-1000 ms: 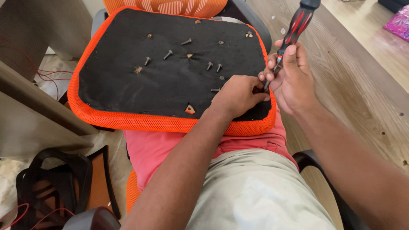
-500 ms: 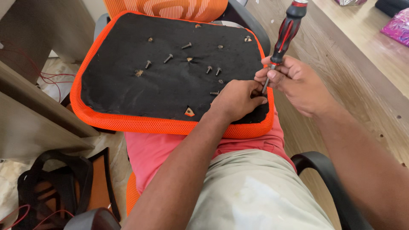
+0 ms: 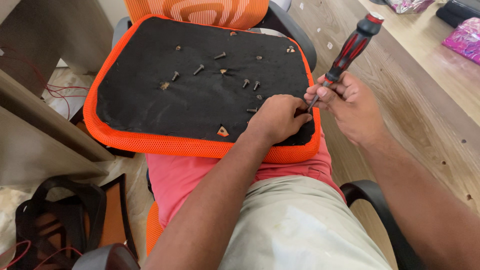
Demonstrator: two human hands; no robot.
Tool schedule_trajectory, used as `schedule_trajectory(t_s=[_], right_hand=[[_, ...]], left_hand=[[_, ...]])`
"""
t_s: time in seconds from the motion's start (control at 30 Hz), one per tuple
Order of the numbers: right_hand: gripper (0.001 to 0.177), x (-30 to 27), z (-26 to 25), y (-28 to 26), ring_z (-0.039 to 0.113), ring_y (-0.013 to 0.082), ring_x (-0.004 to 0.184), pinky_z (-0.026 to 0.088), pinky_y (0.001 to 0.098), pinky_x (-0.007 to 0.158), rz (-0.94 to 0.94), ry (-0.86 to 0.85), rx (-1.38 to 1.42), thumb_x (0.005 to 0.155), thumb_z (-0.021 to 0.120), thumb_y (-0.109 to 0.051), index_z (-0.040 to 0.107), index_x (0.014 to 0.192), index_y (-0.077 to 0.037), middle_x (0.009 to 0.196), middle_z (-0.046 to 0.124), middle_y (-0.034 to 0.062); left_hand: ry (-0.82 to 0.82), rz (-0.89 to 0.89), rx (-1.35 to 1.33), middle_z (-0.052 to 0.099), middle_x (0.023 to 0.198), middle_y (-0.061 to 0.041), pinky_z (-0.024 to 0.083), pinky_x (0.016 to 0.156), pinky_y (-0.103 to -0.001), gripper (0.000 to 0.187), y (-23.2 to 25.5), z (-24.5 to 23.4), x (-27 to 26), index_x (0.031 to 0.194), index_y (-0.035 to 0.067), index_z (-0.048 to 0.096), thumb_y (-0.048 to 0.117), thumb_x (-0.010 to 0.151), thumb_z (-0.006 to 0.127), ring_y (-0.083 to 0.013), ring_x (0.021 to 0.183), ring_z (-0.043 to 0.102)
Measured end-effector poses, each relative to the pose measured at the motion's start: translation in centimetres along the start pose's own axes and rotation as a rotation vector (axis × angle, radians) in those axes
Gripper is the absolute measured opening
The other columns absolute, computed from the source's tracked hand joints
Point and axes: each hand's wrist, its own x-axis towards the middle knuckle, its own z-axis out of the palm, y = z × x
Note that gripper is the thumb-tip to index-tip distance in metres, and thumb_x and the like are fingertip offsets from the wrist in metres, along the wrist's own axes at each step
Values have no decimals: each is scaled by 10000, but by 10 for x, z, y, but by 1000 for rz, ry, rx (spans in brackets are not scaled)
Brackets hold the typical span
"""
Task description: The person uses a screwdriver to tighten screws into the underside of an orange chair seat. The person holds the seat steady with one hand while turning the screwdriver with the other to secure the screws.
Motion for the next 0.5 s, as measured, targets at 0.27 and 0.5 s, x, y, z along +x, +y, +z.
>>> schedule_trajectory(t_s=[0.27, 0.5], right_hand=[[142, 7, 4, -3, 720, 189, 1020, 608, 334, 918, 19, 18, -75, 1052, 591, -81, 559, 1177, -22, 1109, 706, 127], [136, 12, 3, -9, 719, 180, 974, 611, 331, 890, 41, -16, -119, 1039, 604, -87, 559, 1156, -34, 1050, 706, 108]], left_hand=[[-42, -88, -55, 765, 926, -141, 556, 799, -432, 234, 0, -2, 0, 978, 81, 766, 276, 852, 738, -336, 883, 728], [-28, -59, -119, 764, 902, -146, 561, 767, -427, 243, 5, -9, -2, 967, 65, 759, 273, 842, 748, -336, 847, 730]])
